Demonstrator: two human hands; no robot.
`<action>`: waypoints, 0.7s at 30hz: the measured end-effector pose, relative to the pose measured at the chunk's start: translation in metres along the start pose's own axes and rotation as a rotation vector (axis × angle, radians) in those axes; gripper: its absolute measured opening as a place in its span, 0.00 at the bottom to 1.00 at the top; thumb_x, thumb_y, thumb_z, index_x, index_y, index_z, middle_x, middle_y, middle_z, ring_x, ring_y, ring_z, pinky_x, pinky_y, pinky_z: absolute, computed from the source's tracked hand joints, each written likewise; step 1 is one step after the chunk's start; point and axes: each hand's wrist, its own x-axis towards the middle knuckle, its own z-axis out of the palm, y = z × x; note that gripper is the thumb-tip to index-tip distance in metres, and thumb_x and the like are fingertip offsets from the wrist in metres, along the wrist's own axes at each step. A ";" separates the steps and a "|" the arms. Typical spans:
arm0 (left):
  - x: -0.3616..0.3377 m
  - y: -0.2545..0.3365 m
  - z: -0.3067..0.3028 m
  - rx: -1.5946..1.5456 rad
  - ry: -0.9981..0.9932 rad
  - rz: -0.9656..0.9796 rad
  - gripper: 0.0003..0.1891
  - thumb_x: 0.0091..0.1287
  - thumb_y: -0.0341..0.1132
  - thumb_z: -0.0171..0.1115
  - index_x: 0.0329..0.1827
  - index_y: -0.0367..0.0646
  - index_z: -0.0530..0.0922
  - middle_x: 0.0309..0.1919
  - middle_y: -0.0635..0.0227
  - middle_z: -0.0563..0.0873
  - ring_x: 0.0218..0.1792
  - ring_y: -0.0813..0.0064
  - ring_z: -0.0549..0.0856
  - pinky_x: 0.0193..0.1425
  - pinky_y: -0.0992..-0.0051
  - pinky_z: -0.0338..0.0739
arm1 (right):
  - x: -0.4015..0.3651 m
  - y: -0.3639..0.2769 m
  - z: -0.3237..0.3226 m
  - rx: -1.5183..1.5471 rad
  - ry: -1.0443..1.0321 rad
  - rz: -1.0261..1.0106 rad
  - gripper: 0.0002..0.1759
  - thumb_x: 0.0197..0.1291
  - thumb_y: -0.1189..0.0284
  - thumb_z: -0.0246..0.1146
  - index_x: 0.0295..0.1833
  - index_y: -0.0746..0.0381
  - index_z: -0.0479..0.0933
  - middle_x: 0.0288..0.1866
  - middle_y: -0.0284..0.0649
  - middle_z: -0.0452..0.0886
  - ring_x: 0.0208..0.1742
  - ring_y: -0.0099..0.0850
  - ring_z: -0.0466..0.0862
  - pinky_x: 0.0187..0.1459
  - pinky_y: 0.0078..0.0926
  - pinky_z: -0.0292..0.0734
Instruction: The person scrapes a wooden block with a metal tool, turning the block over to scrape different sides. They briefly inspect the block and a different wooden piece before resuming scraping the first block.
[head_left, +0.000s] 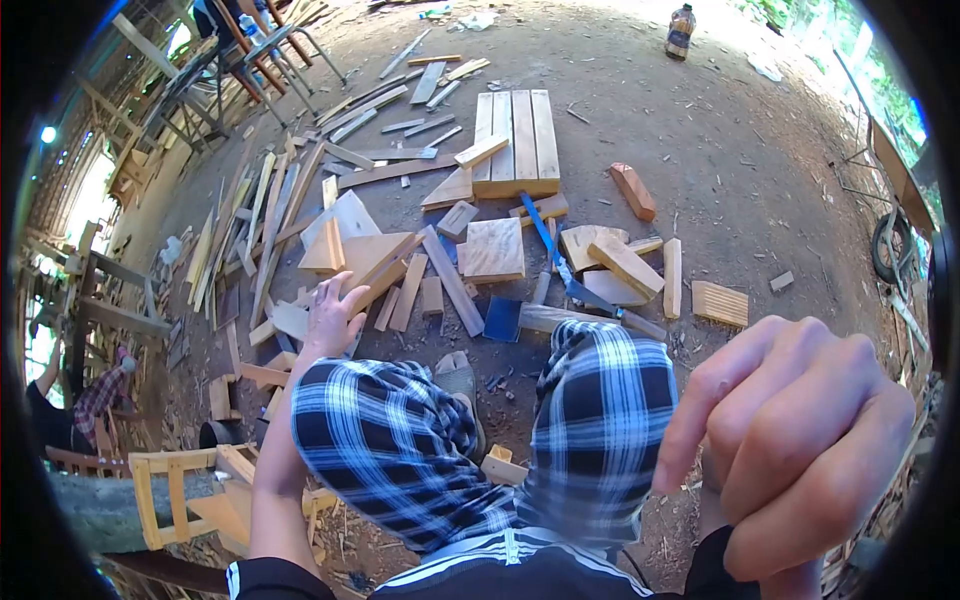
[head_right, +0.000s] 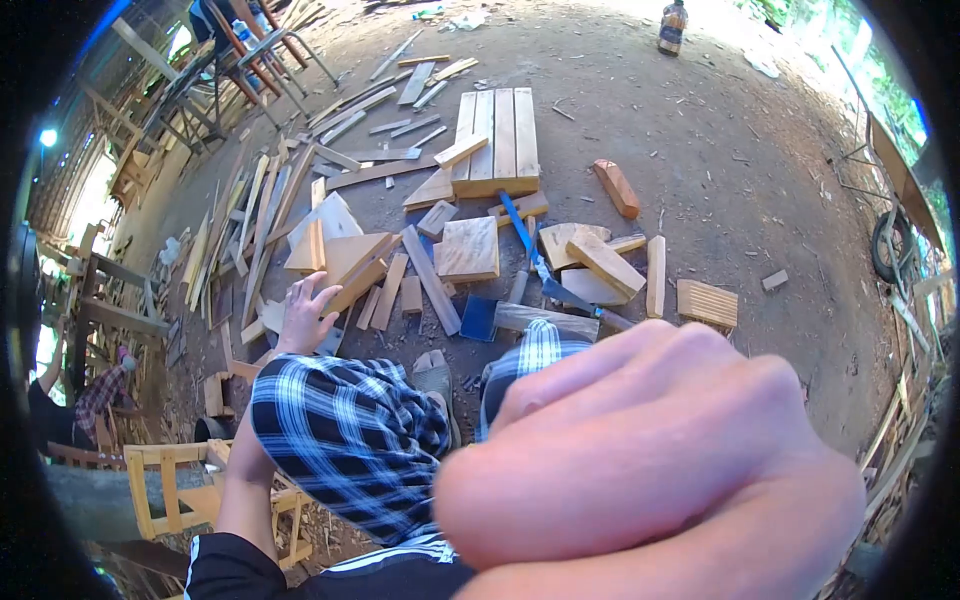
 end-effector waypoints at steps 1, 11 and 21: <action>0.008 0.003 0.001 -0.024 0.009 0.028 0.27 0.54 0.32 0.71 0.60 0.53 0.78 0.65 0.61 0.69 0.65 0.57 0.68 0.69 0.59 0.63 | 0.002 0.005 0.000 0.019 0.019 -0.012 0.16 0.57 0.61 0.72 0.24 0.60 0.82 0.17 0.28 0.75 0.15 0.15 0.72 0.35 0.24 0.85; 0.091 0.033 0.038 -0.160 -0.053 0.227 0.30 0.55 0.34 0.69 0.64 0.51 0.74 0.65 0.59 0.70 0.67 0.55 0.67 0.71 0.57 0.62 | -0.055 0.122 -0.035 -0.519 0.896 0.602 0.11 0.62 0.71 0.65 0.27 0.61 0.76 0.19 0.26 0.73 0.16 0.11 0.65 0.19 0.11 0.57; 0.164 0.098 0.112 -0.279 -0.245 0.458 0.53 0.51 0.48 0.74 0.79 0.52 0.51 0.75 0.58 0.56 0.74 0.54 0.56 0.79 0.54 0.47 | -0.311 0.309 0.025 -1.090 0.315 1.381 0.27 0.61 0.67 0.63 0.65 0.63 0.70 0.57 0.49 0.72 0.60 0.47 0.73 0.60 0.39 0.70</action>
